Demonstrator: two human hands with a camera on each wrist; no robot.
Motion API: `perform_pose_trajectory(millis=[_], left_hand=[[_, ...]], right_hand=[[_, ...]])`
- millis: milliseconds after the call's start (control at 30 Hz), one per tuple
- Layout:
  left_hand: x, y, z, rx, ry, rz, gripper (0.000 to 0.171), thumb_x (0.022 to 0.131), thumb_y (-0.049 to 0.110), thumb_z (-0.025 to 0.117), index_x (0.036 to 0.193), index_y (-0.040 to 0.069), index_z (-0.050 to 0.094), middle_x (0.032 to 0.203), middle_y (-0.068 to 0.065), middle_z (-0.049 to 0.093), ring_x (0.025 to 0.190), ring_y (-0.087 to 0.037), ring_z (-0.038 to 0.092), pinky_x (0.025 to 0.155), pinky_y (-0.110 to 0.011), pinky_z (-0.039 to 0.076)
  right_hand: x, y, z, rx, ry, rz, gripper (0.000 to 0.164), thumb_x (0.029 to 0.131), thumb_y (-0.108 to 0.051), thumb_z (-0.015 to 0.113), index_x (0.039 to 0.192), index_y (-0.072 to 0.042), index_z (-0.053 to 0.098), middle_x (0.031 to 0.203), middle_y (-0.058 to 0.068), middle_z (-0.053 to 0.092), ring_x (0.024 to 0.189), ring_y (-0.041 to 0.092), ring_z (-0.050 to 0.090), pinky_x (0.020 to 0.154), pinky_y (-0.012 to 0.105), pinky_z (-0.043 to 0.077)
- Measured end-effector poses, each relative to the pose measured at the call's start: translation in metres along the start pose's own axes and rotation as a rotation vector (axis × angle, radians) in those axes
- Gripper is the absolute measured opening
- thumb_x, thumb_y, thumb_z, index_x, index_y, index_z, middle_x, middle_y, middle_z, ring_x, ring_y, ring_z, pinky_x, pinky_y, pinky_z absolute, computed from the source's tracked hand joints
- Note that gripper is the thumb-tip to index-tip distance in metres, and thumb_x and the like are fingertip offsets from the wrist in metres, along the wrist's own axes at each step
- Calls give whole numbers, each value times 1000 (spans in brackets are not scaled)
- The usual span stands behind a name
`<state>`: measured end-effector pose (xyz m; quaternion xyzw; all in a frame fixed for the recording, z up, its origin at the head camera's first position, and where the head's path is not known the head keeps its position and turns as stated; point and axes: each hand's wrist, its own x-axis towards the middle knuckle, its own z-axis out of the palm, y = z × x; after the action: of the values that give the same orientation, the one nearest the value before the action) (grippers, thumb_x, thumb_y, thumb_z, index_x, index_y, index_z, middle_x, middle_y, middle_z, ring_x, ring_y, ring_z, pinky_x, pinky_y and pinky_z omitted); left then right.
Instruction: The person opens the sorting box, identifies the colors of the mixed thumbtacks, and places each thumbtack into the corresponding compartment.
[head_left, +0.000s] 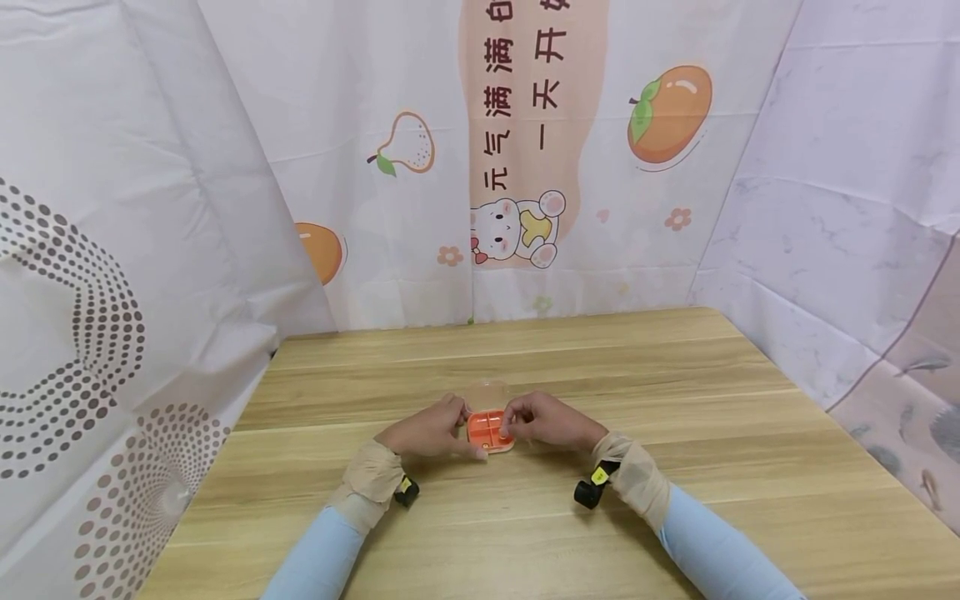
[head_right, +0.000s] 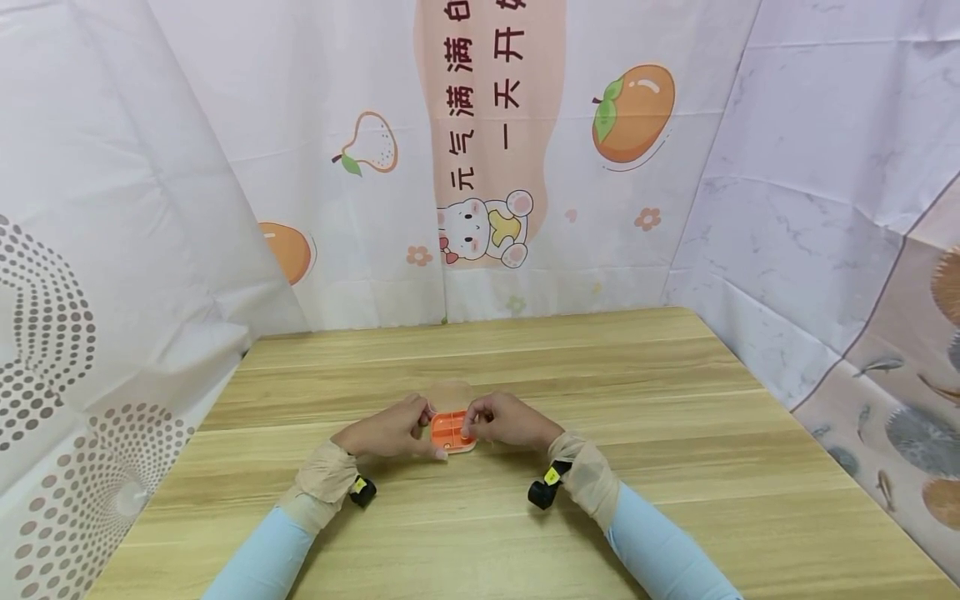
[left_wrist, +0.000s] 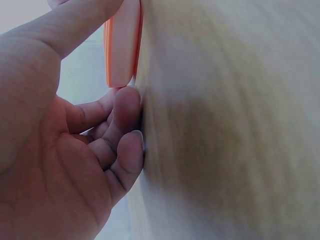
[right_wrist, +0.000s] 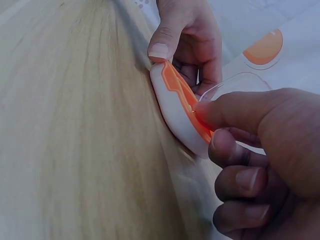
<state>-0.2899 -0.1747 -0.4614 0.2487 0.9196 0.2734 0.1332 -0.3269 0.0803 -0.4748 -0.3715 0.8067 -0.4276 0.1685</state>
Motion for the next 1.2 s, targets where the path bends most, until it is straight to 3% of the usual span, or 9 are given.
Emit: perform_pose_trajectory(millis=[233,467,567,700,833,1033,1200], left_hand=[[0,-2,1,3,4,14,71,74,60,75,117,9,50,106,-3,48,89,-16,48,71,-27,44],[2,-6,2,-4,3,8,72,73,63,74,116,11,49,105,-3,48,89,-15,48,72,-26,45],[3,-6,2,-8,2,18,71,73,62,74,116,11,49,105,-4,48,89,-15,48,72,-27,45],[4,-5,2,-7,2,28,72,74,61,75,117,10,50,106,-4,48,89,-16,48,73,-27,45],[3,-5,0,-4,8,34,73,74,61,75,120,10,49,107,-3,48,90,-16,48,74,-28,45],[2,-4,0,1,9,40,73,75,60,75,121,9,49,106,-3,47,90,-16,48,75,-28,45],[2,-4,0,11,8,42,73,75,59,75,120,8,49,106,-4,47,90,-16,48,75,-27,45]], right_hand=[[0,-1,0,-12,-5,13,7,93,-19,67,93,-13,69,71,3,56,60,8,44,56,24,39],[-1,5,-5,25,-12,20,11,95,-26,64,97,-17,70,81,2,63,68,12,50,62,28,43],[-1,9,-8,72,54,87,15,97,-31,61,101,-19,69,91,0,64,76,14,52,67,30,44],[1,12,-9,171,223,182,29,94,-43,62,103,-15,66,88,2,57,72,17,48,63,30,41],[6,9,-7,206,349,201,42,91,-54,61,110,-16,63,95,8,58,72,21,50,61,32,41],[8,7,-6,328,266,213,65,93,-64,49,126,-9,59,109,15,64,55,18,43,48,27,35],[8,6,-4,349,258,240,65,94,-64,47,123,-9,61,110,9,69,51,14,44,45,26,33]])
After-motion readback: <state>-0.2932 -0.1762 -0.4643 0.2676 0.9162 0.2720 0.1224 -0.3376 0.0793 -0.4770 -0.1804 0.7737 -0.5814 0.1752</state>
